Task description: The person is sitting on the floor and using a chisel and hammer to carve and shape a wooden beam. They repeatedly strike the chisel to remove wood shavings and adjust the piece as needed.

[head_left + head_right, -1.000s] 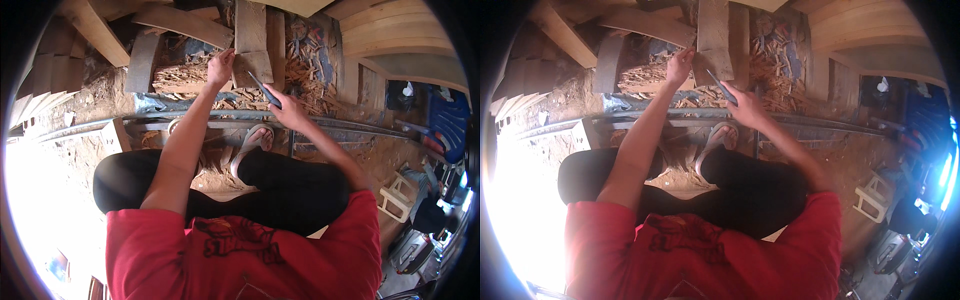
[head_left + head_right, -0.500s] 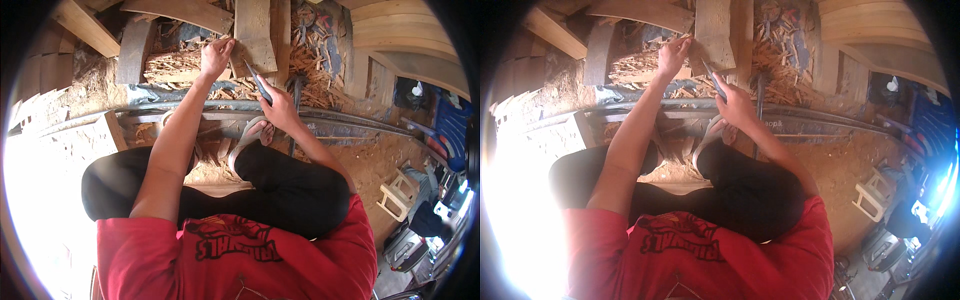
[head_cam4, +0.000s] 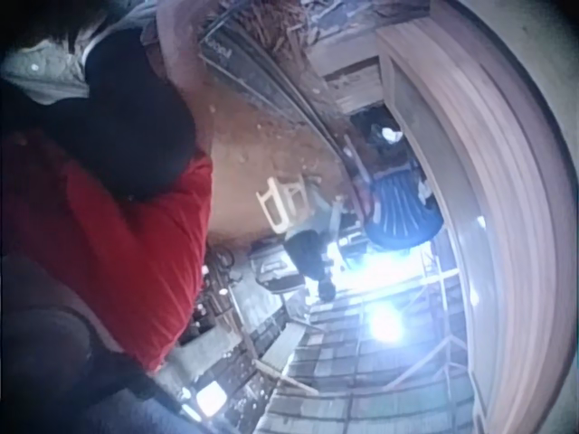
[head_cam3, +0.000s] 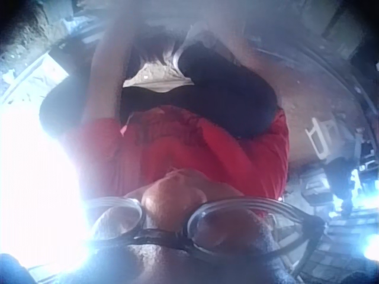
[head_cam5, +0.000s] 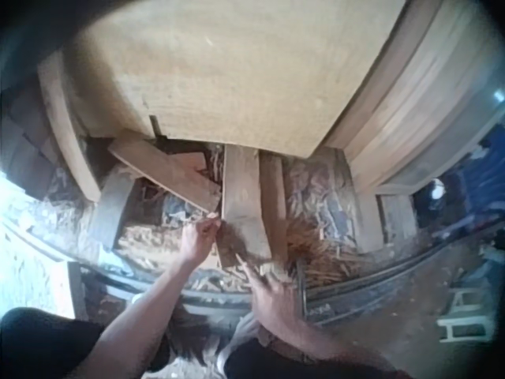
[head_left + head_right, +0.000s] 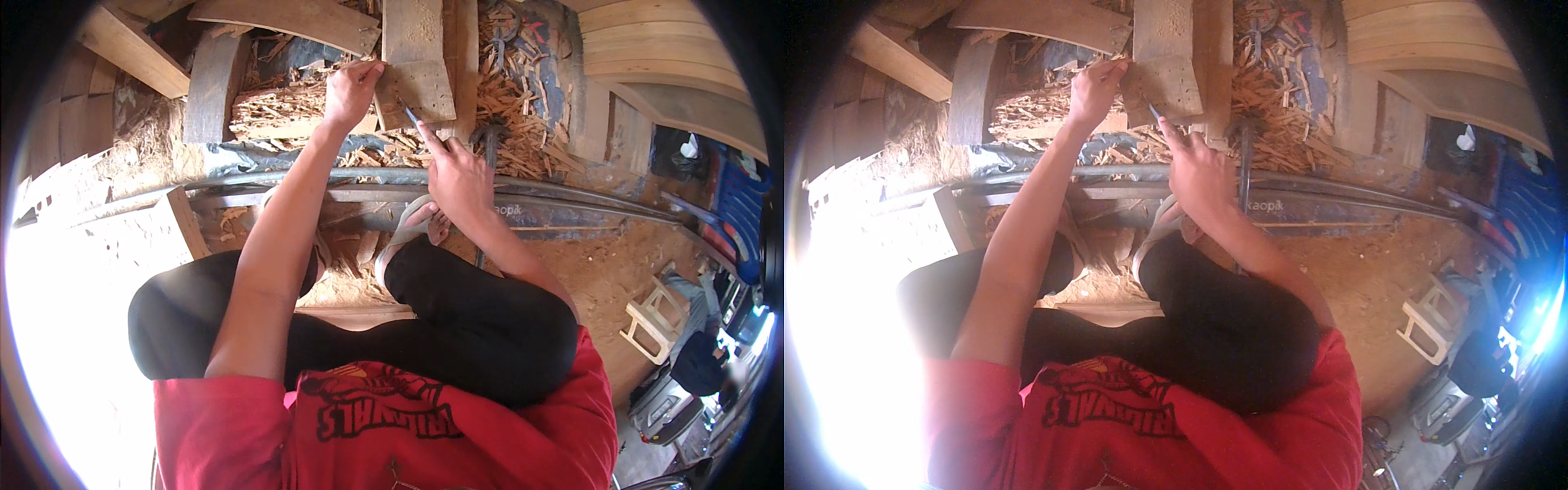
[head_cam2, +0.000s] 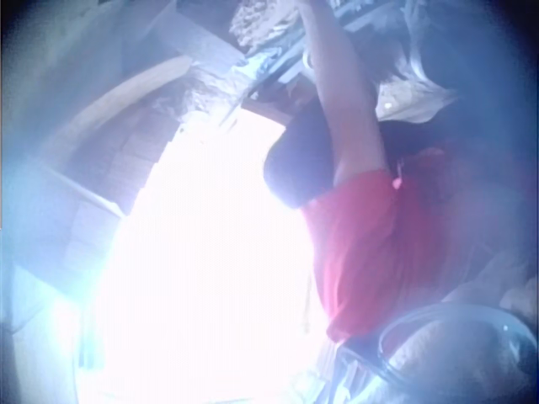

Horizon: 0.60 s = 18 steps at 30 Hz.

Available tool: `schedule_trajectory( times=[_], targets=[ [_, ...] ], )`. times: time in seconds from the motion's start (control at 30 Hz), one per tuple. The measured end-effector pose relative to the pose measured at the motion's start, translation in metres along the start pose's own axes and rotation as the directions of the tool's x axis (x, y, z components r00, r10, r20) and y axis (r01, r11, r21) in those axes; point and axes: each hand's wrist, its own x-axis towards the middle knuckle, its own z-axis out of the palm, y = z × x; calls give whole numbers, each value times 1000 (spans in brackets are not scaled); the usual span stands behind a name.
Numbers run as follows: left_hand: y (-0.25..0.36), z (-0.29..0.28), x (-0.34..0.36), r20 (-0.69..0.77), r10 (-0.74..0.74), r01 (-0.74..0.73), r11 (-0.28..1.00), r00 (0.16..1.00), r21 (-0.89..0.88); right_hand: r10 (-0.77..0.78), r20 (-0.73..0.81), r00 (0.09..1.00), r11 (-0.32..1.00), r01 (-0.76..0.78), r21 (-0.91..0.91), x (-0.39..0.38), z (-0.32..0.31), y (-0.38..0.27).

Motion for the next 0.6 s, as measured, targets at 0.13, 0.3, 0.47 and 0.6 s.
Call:
schedule_trajectory(
  times=[0.13, 0.3, 0.47, 0.6],
  targets=[
    [-2, 1, -4, -37, 33, -35, 997, 999, -76, -65, 25, 998, 987, 68, -144, 6, -25, -2],
    [-4, 0, -7, -39, -22, 21, 999, 999, -25, 8, 205, 979, 932, -82, 354, 30, -37, 11],
    [-1, 1, -11, -42, -29, 26, 998, 999, -55, 137, 442, 887, 475, -450, 756, 20, -19, 26],
    [-1, 2, -13, -72, 25, -31, 997, 997, -73, 178, 381, 907, 477, -418, 773, 8, 2, 22]
  ],
)
